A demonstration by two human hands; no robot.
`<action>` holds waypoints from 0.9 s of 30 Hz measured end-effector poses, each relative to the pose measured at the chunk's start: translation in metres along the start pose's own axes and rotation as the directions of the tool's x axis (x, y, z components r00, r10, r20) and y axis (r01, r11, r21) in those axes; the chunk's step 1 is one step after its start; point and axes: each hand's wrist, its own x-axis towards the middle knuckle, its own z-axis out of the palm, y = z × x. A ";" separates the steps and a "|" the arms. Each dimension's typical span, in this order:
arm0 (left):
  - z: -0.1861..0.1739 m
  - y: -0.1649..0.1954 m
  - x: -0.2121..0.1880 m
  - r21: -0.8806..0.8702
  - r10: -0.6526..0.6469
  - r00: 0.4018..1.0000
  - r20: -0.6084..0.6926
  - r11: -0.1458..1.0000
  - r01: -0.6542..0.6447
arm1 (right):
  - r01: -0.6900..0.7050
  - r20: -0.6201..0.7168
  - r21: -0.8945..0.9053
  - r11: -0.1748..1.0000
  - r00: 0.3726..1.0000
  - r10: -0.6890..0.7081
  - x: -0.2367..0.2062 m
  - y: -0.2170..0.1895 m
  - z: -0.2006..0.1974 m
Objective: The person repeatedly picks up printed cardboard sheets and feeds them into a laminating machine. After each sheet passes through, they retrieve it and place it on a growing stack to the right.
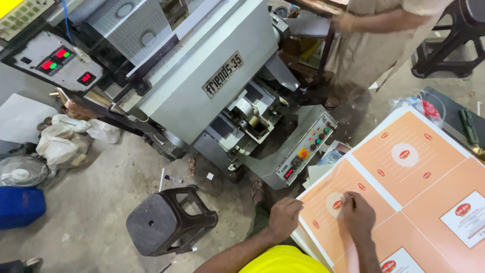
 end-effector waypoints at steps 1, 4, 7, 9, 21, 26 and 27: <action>-0.007 0.009 0.007 0.000 0.012 1.000 0.026 1.000 -0.012 | 0.023 -0.036 0.024 0.999 0.999 -0.022 0.006 0.001 -0.005; -0.032 0.032 0.036 -0.024 0.048 0.998 0.051 0.999 -0.047 | 0.082 -0.063 -0.219 0.972 0.993 -0.098 0.036 -0.005 -0.020; -0.068 0.036 0.080 -0.087 0.130 0.991 -0.029 0.987 -0.132 | 0.284 -0.139 -0.246 0.927 0.936 -0.324 0.095 -0.030 -0.030; -0.095 0.028 0.114 -0.108 0.235 0.965 -0.113 0.963 -0.248 | 0.329 -0.141 -0.213 0.920 0.921 -0.362 0.144 -0.057 -0.036; -0.221 -0.210 0.251 -0.687 -0.608 0.735 -0.300 0.672 0.276 | 0.480 0.064 -0.328 0.814 0.870 -0.488 0.348 -0.283 0.135; -0.220 -0.367 0.233 -0.340 -0.710 0.637 -0.301 0.704 0.624 | 0.522 0.374 -0.242 0.818 0.828 -0.418 0.367 -0.301 0.289; -0.219 -0.393 0.229 -0.220 -0.719 0.629 -0.296 0.692 0.687 | 0.529 0.431 -0.267 0.805 0.813 -0.391 0.365 -0.307 0.323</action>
